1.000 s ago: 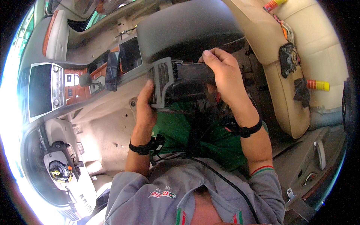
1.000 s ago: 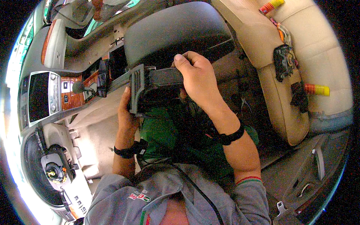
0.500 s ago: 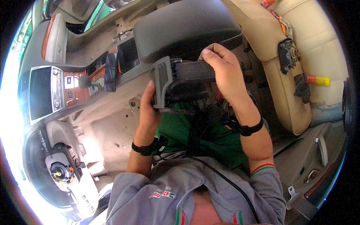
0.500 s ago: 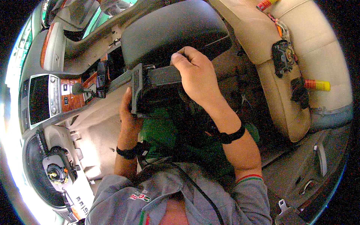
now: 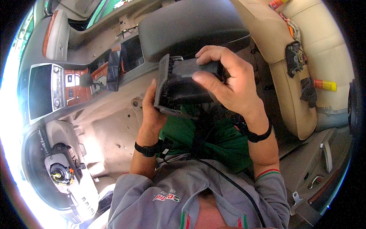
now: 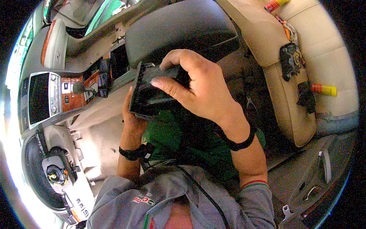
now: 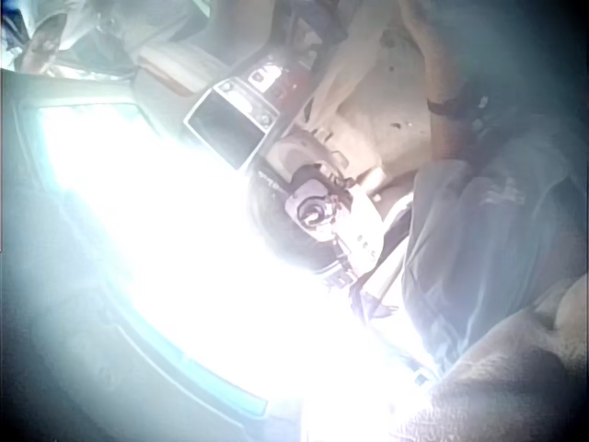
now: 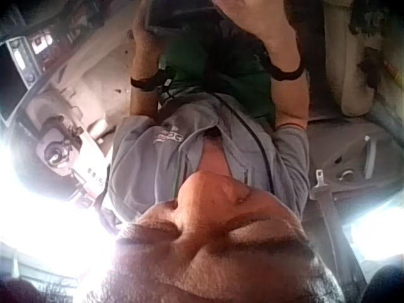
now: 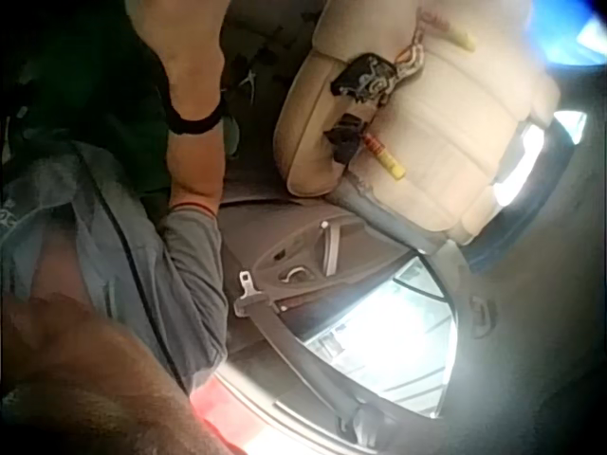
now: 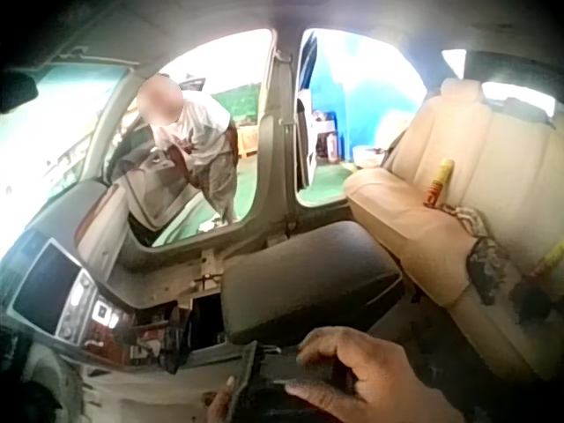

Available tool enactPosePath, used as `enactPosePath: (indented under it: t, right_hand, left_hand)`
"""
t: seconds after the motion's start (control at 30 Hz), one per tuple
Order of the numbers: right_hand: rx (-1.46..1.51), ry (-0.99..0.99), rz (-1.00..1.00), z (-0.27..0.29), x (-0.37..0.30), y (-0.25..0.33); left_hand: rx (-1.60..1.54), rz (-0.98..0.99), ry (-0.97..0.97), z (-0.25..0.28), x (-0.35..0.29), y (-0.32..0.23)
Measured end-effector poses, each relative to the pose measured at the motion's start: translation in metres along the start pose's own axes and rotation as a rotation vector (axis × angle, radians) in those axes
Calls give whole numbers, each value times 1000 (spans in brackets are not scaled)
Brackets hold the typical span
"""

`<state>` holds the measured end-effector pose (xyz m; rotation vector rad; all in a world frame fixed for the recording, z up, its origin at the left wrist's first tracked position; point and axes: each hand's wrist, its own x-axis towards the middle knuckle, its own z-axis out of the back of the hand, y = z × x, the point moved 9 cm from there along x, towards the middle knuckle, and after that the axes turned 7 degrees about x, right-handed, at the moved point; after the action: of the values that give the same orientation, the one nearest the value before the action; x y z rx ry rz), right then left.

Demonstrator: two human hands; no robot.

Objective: The person removes various interior trim panels and an air vent assembly from a vehicle's passenger cabin by hand and using a prying tool.

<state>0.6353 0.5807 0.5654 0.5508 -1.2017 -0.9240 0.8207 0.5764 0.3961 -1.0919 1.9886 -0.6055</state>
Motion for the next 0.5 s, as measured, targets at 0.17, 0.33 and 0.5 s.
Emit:
enactPosePath:
  t: [0.17,0.33,0.5]
  right_hand:
    - [-10,14,65,-3,1,1]
    - [-12,53,55,-6,-1,3]
    - [-90,183,86,-16,0,17]
  left_hand:
    - [-21,-30,33,-4,-1,-4]
    - [32,-79,16,4,-1,-6]
    - [274,-260,18,7,-5,-15]
